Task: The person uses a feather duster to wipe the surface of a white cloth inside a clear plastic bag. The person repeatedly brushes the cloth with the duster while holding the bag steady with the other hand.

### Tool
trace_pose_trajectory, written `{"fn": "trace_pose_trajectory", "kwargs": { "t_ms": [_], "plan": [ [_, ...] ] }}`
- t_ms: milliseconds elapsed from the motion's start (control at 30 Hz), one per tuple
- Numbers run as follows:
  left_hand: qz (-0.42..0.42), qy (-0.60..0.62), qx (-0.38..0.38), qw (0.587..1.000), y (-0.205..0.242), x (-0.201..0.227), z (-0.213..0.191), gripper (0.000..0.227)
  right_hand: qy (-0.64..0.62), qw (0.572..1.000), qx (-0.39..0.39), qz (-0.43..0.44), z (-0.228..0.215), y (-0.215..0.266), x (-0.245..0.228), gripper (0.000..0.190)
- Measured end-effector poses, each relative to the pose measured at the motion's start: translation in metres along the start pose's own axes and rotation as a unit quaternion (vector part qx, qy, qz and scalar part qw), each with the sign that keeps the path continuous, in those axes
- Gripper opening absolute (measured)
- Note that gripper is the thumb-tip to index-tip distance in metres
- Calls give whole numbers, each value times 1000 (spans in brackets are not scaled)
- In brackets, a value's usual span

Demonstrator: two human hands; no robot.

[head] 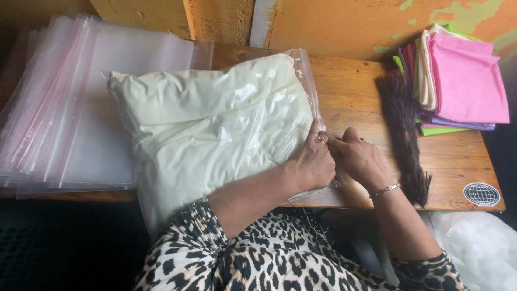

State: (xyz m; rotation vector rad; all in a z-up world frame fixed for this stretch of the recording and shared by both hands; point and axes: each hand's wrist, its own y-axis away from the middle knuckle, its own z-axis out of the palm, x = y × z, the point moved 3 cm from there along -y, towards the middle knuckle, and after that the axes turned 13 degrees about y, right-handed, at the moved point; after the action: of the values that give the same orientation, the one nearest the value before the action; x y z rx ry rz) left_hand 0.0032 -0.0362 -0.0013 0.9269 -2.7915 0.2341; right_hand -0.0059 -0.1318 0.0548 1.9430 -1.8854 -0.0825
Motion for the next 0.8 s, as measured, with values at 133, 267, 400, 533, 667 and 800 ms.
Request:
{"fn": "trace_pose_trajectory", "kwargs": {
  "t_ms": [133,267,400,533,667,800],
  "plan": [
    [-2,13,-33,999,0,-1,-16,48,37,999,26,-13,13,-17,2,45],
    [-6,34,-79,996,3,0,-29,47,109,989,92,-41,25,-38,-7,35],
    [-12,35,-75,997,2,-1,-26,46,134,978,155,-43,40,-60,-4,44],
    [-13,56,-71,996,3,-3,-21,45,150,972,179,-33,32,-83,-9,42],
    [-14,85,-50,995,2,-6,-23,46,55,984,160,-50,24,-93,5,59],
    [-10,118,-55,991,0,-11,-27,43,37,989,123,-80,17,-68,4,60]
  ]
}}
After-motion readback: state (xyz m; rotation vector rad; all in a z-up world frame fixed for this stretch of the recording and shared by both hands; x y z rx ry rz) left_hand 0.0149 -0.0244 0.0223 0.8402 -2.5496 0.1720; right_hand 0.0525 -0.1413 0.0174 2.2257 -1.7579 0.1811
